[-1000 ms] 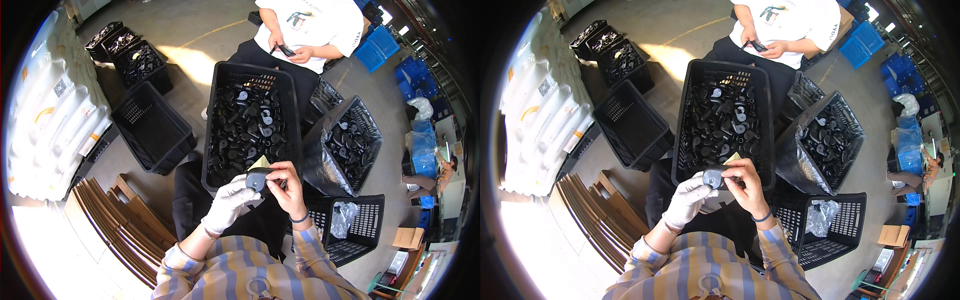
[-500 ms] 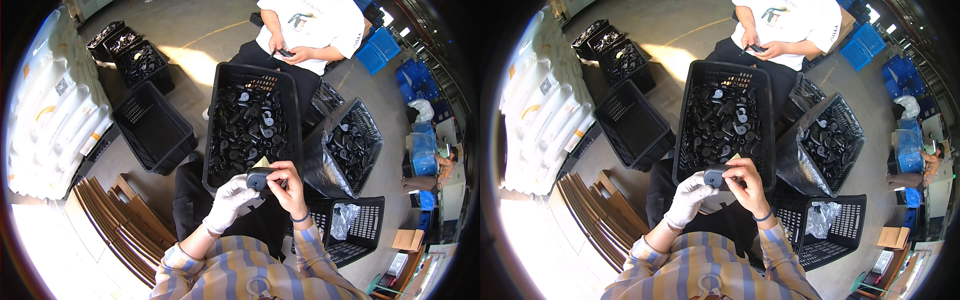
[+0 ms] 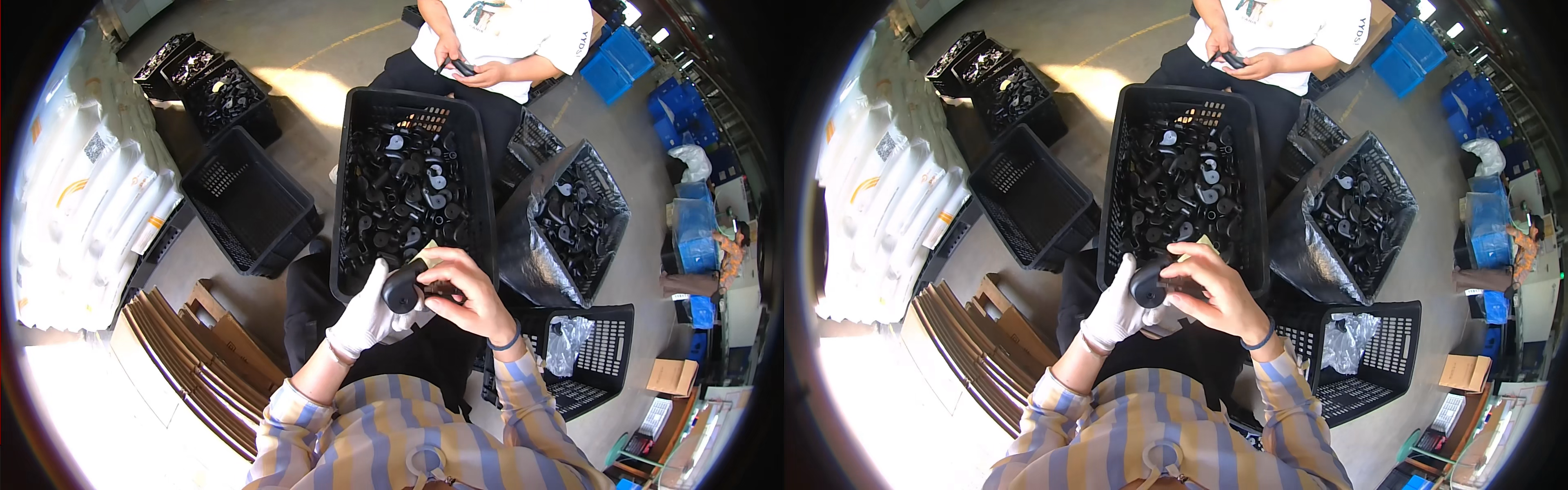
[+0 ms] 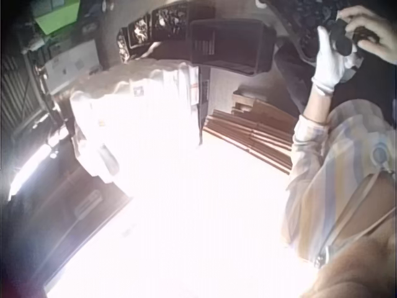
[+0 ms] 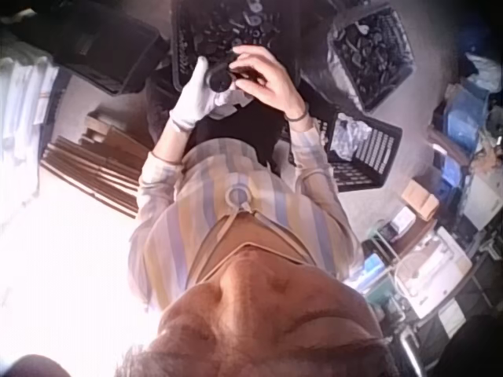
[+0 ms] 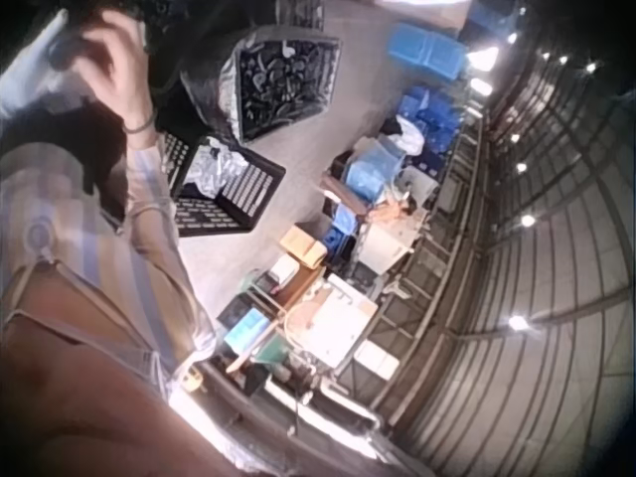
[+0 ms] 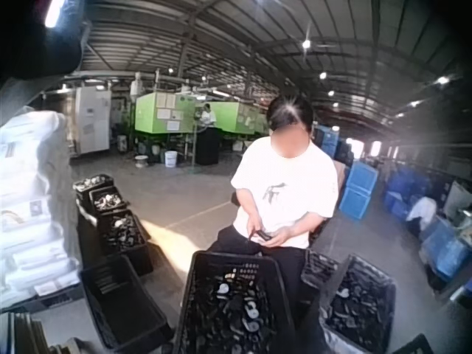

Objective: The person puts on a glove, picks up plastic parts from a crate one at a time, trims them using a handheld blade, and places them into a basket.

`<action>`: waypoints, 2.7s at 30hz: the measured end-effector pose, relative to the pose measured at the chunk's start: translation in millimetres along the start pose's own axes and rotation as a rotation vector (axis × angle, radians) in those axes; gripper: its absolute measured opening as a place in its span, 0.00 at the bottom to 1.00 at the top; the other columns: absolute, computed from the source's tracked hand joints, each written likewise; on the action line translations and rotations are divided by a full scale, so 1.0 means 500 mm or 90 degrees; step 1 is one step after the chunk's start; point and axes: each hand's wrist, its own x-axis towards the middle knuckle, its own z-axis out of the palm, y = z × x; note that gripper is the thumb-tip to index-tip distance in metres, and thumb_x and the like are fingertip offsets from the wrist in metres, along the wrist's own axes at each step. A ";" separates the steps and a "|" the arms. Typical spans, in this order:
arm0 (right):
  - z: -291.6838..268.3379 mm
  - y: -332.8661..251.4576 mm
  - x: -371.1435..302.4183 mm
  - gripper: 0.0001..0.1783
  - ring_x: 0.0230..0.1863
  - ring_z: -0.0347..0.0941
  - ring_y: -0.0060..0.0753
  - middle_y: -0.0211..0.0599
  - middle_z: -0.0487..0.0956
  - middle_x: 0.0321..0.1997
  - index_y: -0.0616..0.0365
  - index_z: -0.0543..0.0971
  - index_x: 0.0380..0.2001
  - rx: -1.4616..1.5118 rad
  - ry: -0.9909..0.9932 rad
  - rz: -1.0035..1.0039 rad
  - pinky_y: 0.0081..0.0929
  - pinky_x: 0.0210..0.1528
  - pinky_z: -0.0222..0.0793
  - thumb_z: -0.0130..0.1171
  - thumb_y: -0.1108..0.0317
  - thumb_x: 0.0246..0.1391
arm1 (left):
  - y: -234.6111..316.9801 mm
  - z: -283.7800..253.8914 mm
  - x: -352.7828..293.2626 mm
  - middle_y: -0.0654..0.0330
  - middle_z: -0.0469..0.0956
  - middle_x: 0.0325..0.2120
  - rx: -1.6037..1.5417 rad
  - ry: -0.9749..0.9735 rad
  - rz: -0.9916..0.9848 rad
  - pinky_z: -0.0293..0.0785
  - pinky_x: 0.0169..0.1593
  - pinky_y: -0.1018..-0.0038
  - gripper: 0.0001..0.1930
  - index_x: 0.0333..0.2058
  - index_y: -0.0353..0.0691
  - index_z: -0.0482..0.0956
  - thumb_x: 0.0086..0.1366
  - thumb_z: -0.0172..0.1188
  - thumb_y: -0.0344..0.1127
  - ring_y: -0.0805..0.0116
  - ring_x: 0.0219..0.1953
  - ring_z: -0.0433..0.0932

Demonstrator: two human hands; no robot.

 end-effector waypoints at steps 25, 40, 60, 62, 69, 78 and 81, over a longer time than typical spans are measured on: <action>0.036 -0.058 -0.026 0.14 0.16 0.65 0.24 0.27 0.62 0.17 0.52 0.76 0.38 -0.533 -0.001 -0.057 0.21 0.17 0.63 0.58 0.66 0.44 | -0.012 0.009 -0.016 0.68 0.69 0.23 0.411 0.194 0.290 0.58 0.25 0.85 0.16 0.36 0.40 0.72 0.66 0.41 0.46 0.83 0.21 0.62; 0.004 0.100 -0.024 0.17 0.12 0.52 0.11 0.21 0.60 0.13 0.62 0.74 0.35 0.554 -0.404 0.566 0.12 0.11 0.46 0.45 0.58 0.59 | 0.037 0.029 -0.019 0.54 0.72 0.28 1.241 -0.053 0.682 0.69 0.31 0.68 0.22 0.35 0.37 0.74 0.48 0.62 0.50 0.55 0.28 0.73; 0.024 0.026 -0.007 0.13 0.21 0.64 0.10 0.22 0.69 0.20 0.62 0.73 0.34 0.184 0.135 0.267 0.11 0.24 0.61 0.62 0.67 0.47 | -0.017 -0.024 -0.012 0.60 0.74 0.28 0.153 0.098 0.143 0.69 0.30 0.80 0.17 0.40 0.38 0.69 0.65 0.45 0.48 0.72 0.26 0.73; 0.022 0.028 -0.010 0.14 0.20 0.63 0.10 0.21 0.67 0.19 0.61 0.73 0.34 0.224 0.174 0.334 0.11 0.23 0.61 0.62 0.66 0.47 | -0.027 -0.019 -0.025 0.59 0.74 0.30 0.214 0.094 0.288 0.69 0.33 0.78 0.12 0.39 0.38 0.69 0.64 0.48 0.41 0.71 0.28 0.73; 0.030 0.031 -0.019 0.13 0.20 0.63 0.10 0.21 0.68 0.19 0.60 0.73 0.34 0.252 0.185 0.299 0.11 0.22 0.62 0.61 0.64 0.49 | -0.059 -0.005 -0.027 0.60 0.75 0.33 0.208 0.087 0.260 0.68 0.42 0.79 0.16 0.46 0.35 0.69 0.57 0.54 0.27 0.75 0.33 0.72; -0.009 0.024 -0.018 0.15 0.23 0.67 0.14 0.26 0.74 0.24 0.65 0.74 0.37 0.181 0.089 0.186 0.13 0.25 0.63 0.61 0.67 0.47 | -0.004 -0.002 -0.024 0.58 0.70 0.38 0.323 0.175 0.281 0.68 0.41 0.77 0.16 0.37 0.34 0.70 0.65 0.44 0.44 0.72 0.35 0.72; -0.008 0.014 -0.007 0.17 0.25 0.68 0.15 0.31 0.75 0.27 0.65 0.74 0.39 0.129 -0.026 0.176 0.16 0.27 0.64 0.62 0.67 0.47 | 0.007 0.000 -0.014 0.57 0.73 0.35 0.254 -0.046 -0.009 0.71 0.39 0.76 0.27 0.43 0.36 0.68 0.66 0.36 0.56 0.70 0.35 0.74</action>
